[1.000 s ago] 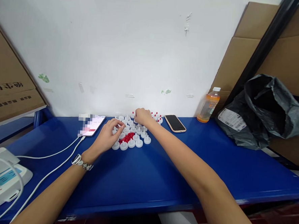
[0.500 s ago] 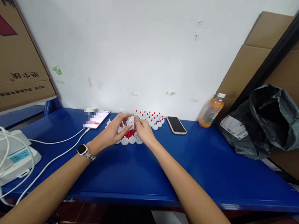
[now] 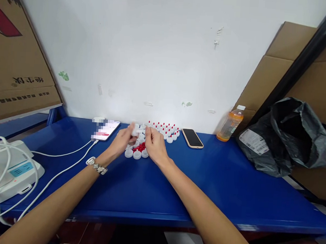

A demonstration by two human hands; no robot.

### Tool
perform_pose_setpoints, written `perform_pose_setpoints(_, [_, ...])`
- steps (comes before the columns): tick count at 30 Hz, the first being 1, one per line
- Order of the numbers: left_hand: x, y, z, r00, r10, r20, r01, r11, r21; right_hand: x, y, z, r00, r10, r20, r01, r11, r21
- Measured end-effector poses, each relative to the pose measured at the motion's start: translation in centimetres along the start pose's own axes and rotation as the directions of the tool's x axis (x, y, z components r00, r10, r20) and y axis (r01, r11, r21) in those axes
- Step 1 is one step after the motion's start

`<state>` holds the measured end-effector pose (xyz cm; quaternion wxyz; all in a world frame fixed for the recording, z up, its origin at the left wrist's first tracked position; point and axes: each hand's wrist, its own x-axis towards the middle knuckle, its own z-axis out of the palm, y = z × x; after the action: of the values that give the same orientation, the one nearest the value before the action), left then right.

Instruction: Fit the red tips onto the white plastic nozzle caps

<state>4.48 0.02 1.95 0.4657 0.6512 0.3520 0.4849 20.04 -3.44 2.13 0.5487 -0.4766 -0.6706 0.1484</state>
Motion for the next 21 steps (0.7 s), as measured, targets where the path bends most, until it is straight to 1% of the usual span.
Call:
perform_pose_setpoints(1, [0.2,-0.1,-0.8,0.998,-0.041,-0.038,0.038,0.997,-0.062,0.1,0.2,-0.3,1.000,-0.011,-0.018,0.010,0.999,-0.034])
perform_pose_setpoints(2, [0.4,-0.2,-1.6,0.997,-0.047,-0.053,0.042,0.995,-0.095,0.2,0.5,-0.6,0.999,-0.025,-0.021,0.023,0.997,-0.072])
perform_pose_setpoints(3, [0.6,-0.3,-2.3,0.997,-0.023,-0.071,0.017,0.996,-0.086,0.3,0.8,-0.8,0.999,-0.043,0.002,0.043,0.992,-0.115])
perform_pose_setpoints(4, [0.7,-0.4,-2.9,0.995,0.012,-0.096,-0.016,0.999,-0.039,0.4,1.2,-1.0,0.997,-0.065,0.051,0.073,0.984,-0.161])
perform_pose_setpoints(6, [0.7,-0.6,-3.6,0.993,0.073,-0.097,-0.064,0.994,0.087,0.6,1.8,-1.1,0.979,-0.101,0.178,0.143,0.959,-0.243])
perform_pose_setpoints(7, [0.6,-0.6,-3.6,0.991,0.102,-0.081,-0.089,0.984,0.152,0.7,2.0,-1.0,0.970,-0.104,0.219,0.161,0.952,-0.260])
perform_pose_setpoints(8, [0.5,-0.7,-3.5,0.991,0.126,-0.053,-0.113,0.972,0.206,0.7,2.1,-1.0,0.968,-0.091,0.233,0.151,0.955,-0.254])
perform_pose_setpoints(9, [0.4,-0.7,-3.2,0.989,0.148,-0.022,-0.138,0.959,0.249,0.8,2.1,-0.9,0.972,-0.063,0.225,0.114,0.969,-0.221])
perform_pose_setpoints(11, [0.1,-0.8,-2.5,0.982,0.187,0.022,-0.185,0.934,0.304,0.9,1.9,-0.8,0.982,0.018,0.190,-0.002,0.997,-0.080])
perform_pose_setpoints(13, [-0.1,-0.9,-1.8,0.976,0.214,0.047,-0.218,0.920,0.326,1.1,1.7,-0.7,0.979,0.076,0.191,-0.096,0.991,0.097])
perform_pose_setpoints(15, [-0.3,-1.0,-1.2,0.971,0.229,0.063,-0.237,0.918,0.318,1.6,1.7,-0.6,0.972,0.082,0.220,-0.132,0.966,0.223])
perform_pose_setpoints(16, [-0.3,-1.1,-1.1,0.971,0.229,0.067,-0.239,0.920,0.311,2.0,1.8,-0.6,0.971,0.075,0.228,-0.135,0.957,0.257])
perform_pose_setpoints(18, [-0.4,-1.2,-1.1,0.974,0.222,0.046,-0.225,0.917,0.329,3.2,2.3,-0.7,0.978,0.062,0.199,-0.112,0.961,0.253])
perform_pose_setpoints(19, [-0.4,-1.3,-1.2,0.976,0.218,0.023,-0.211,0.909,0.359,4.1,2.8,-0.8,0.984,0.057,0.167,-0.092,0.974,0.205])
perform_pose_setpoints(20, [-0.4,-1.3,-1.4,0.977,0.214,0.003,-0.197,0.895,0.399,5.0,3.3,-1.0,0.991,0.051,0.124,-0.067,0.989,0.129])
perform_pose_setpoints(21, [-0.4,-1.4,-1.6,0.977,0.211,-0.009,-0.186,0.877,0.444,5.9,3.9,-1.1,0.994,0.043,0.100,-0.045,0.999,0.014])
